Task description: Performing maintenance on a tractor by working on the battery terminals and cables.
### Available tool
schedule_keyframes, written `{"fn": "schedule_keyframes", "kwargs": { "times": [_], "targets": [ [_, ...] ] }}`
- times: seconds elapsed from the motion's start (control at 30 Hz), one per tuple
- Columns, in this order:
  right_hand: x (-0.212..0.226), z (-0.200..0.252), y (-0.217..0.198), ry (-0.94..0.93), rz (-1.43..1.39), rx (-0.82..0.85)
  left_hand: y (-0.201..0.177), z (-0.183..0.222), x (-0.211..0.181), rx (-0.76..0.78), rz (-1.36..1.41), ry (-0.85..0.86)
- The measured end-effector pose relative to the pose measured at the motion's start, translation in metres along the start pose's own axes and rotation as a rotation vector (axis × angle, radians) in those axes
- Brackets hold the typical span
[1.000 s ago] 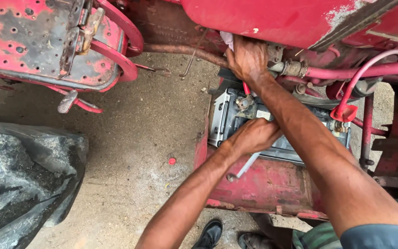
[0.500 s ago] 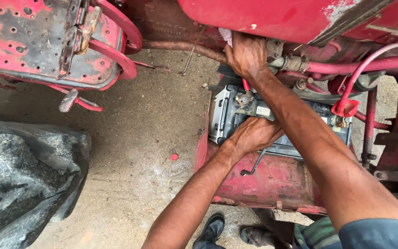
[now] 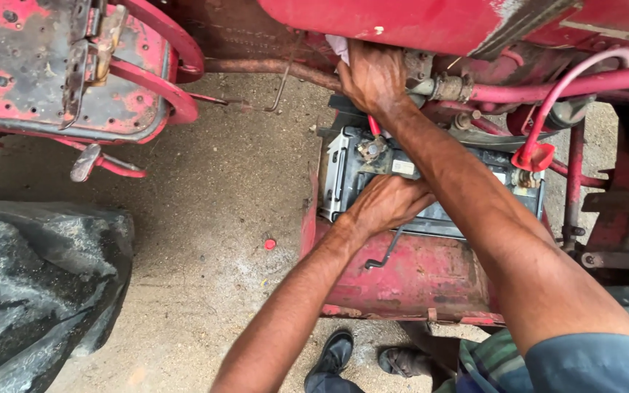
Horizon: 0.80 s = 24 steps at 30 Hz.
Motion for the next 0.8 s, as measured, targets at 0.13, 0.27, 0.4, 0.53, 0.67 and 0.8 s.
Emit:
{"fn": "schedule_keyframes", "kwargs": {
  "times": [0.13, 0.27, 0.4, 0.53, 0.67, 0.8],
  "targets": [
    [-0.002, -0.004, 0.003, -0.008, -0.043, 0.033, -0.008, 0.012, 0.000, -0.101, 0.009, 0.031],
    [-0.004, -0.003, 0.017, -0.037, 0.005, -0.041, -0.021, 0.026, -0.008, -0.267, 0.147, -0.076],
    [-0.012, -0.004, 0.032, 0.003, 0.017, 0.007, -0.018, 0.028, -0.003, -0.275, 0.163, -0.210],
    [-0.007, -0.005, 0.021, 0.044, -0.040, 0.113, -0.018, 0.027, -0.004, -0.253, 0.133, -0.183],
    [0.000, -0.005, 0.006, -0.029, 0.022, -0.015, -0.019, 0.026, -0.001, -0.243, 0.089, -0.198],
    [-0.004, -0.003, 0.011, 0.012, -0.021, 0.056, -0.020, 0.023, -0.004, -0.252, 0.096, -0.199]
  ]
}}
Point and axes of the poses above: each hand's wrist, its own z-axis away from the middle knuckle, its own y-axis out of the palm, x = y × z, the point moved 1 cm from there along -z, towards the middle knuckle, and after that the axes turned 3 degrees about x, right-handed, at the moved point
